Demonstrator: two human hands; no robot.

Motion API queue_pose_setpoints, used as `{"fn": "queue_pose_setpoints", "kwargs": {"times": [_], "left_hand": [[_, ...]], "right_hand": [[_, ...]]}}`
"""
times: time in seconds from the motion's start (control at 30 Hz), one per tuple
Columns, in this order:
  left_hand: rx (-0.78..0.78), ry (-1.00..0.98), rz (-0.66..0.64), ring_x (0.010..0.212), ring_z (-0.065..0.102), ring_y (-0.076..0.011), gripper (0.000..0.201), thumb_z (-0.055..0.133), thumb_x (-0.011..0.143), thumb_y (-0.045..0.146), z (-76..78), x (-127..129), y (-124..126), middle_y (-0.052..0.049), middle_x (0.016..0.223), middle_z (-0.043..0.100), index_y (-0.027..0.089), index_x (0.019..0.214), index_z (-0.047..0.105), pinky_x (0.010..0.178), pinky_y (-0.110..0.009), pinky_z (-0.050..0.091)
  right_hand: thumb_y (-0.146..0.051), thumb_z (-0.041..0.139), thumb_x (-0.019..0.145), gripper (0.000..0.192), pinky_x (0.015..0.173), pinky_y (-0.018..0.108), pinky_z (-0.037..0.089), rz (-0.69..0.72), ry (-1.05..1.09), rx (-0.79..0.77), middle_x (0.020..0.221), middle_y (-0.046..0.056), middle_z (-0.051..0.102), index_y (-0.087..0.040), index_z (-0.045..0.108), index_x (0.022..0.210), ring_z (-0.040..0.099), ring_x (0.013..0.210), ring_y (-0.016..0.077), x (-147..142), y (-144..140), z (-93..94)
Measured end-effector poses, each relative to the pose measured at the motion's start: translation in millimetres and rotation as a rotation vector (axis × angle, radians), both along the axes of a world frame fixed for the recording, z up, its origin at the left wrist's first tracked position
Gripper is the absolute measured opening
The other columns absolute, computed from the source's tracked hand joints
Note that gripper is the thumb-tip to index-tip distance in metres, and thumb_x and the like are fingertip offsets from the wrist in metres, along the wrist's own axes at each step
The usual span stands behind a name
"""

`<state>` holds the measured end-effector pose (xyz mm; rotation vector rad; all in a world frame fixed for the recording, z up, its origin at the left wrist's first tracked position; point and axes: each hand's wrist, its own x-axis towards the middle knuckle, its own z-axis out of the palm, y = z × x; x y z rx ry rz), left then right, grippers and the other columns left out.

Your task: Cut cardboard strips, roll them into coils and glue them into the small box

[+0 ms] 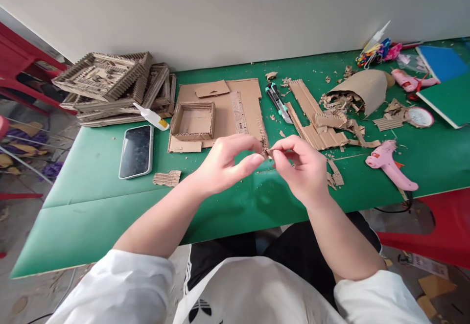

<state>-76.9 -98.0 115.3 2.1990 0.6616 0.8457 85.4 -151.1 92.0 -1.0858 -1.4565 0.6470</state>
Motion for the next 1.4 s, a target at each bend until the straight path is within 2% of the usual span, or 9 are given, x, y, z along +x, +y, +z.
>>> {"fn": "queue_pose_setpoints", "kwargs": {"times": [0.13,0.33,0.4,0.47,0.6,0.73,0.87,1.13,1.4], "left_hand": [[0.047,0.049,0.056,0.061,0.052,-0.0094,0.035,0.051,0.088,0.048,-2.3,2.0,-0.3,0.000,0.067,0.059,0.015,0.080,0.058,0.056,-0.019,0.042],[0.277,0.077,0.036,0.063,0.053,-0.0105,0.022,0.047,0.093,0.027,-4.0,1.2,-0.4,-0.001,0.068,0.058,0.017,0.077,0.059,0.058,-0.021,0.042],[0.387,0.113,0.095,0.063,0.053,-0.0119,0.025,0.045,0.094,0.027,-4.9,1.0,-1.1,-0.003,0.067,0.059,0.017,0.075,0.058,0.059,-0.023,0.043],[0.501,0.148,0.137,0.063,0.054,-0.0130,0.025,0.046,0.093,0.027,-6.0,1.0,-1.5,-0.004,0.068,0.061,0.017,0.073,0.058,0.059,-0.025,0.044],[0.603,0.202,0.110,0.066,0.057,-0.0140,0.023,0.046,0.092,0.025,-6.2,0.7,-0.9,-0.005,0.070,0.063,0.017,0.074,0.058,0.063,-0.026,0.047],[0.539,0.134,0.018,0.071,0.058,-0.0140,0.021,0.047,0.092,0.023,-1.6,-0.4,0.1,-0.005,0.073,0.063,0.017,0.074,0.057,0.066,-0.026,0.049],[0.428,0.048,-0.105,0.062,0.052,-0.0121,0.017,0.052,0.089,0.020,3.8,-2.8,0.2,-0.002,0.065,0.058,0.017,0.074,0.058,0.059,-0.025,0.045],[0.201,-0.041,-0.270,0.065,0.054,-0.0119,0.015,0.054,0.087,0.018,8.7,-7.0,0.4,-0.004,0.068,0.061,0.016,0.074,0.061,0.062,-0.026,0.047],[0.058,-0.098,-0.369,0.056,0.049,-0.0103,0.020,0.053,0.086,0.017,14.6,-8.5,1.1,-0.001,0.058,0.059,0.019,0.067,0.060,0.056,-0.024,0.044]], "right_hand": [[-0.015,0.055,0.081,0.006,0.059,0.021,0.050,-0.111,-0.218,0.207,0.074,-0.001,0.062,-0.019,0.058,0.077,0.058,0.067,0.0084,-1.5,-3.2,1.7],[-0.017,0.048,0.086,0.009,0.060,0.023,0.053,-0.050,-0.099,0.140,0.077,-0.001,0.059,-0.020,0.055,0.083,0.059,0.069,0.0092,-1.2,-1.4,-2.0],[-0.019,0.054,0.084,0.004,0.064,0.023,0.055,-0.027,-0.091,0.139,0.081,0.000,0.061,-0.020,0.056,0.087,0.061,0.074,0.0100,-1.5,-1.1,-3.1],[-0.020,0.063,0.080,0.013,0.068,0.024,0.056,-0.034,-0.116,0.156,0.086,0.001,0.063,-0.019,0.058,0.092,0.062,0.080,0.0112,-1.3,-0.9,-3.6],[-0.017,0.067,0.078,0.009,0.075,0.027,0.055,-0.114,-0.168,0.208,0.085,0.001,0.067,-0.021,0.064,0.086,0.064,0.083,0.0120,2.4,-0.4,-3.1],[-0.016,0.068,0.077,0.009,0.079,0.027,0.055,-0.062,-0.102,0.187,0.089,-0.001,0.070,-0.023,0.066,0.083,0.066,0.088,0.0124,8.4,-1.5,-0.6],[-0.018,0.067,0.079,0.006,0.074,0.025,0.057,0.091,0.066,0.025,0.089,-0.002,0.073,-0.024,0.066,0.081,0.068,0.086,0.0123,14.0,-4.0,3.0],[-0.024,0.072,0.075,0.008,0.067,0.023,0.058,0.218,0.273,-0.169,0.079,-0.003,0.072,-0.023,0.065,0.073,0.069,0.079,0.0113,20.6,-4.9,9.3],[-0.025,0.072,0.074,0.010,0.064,0.022,0.056,0.402,0.486,-0.305,0.078,-0.003,0.073,-0.022,0.064,0.070,0.068,0.071,0.0097,16.7,-1.4,7.6]]}}
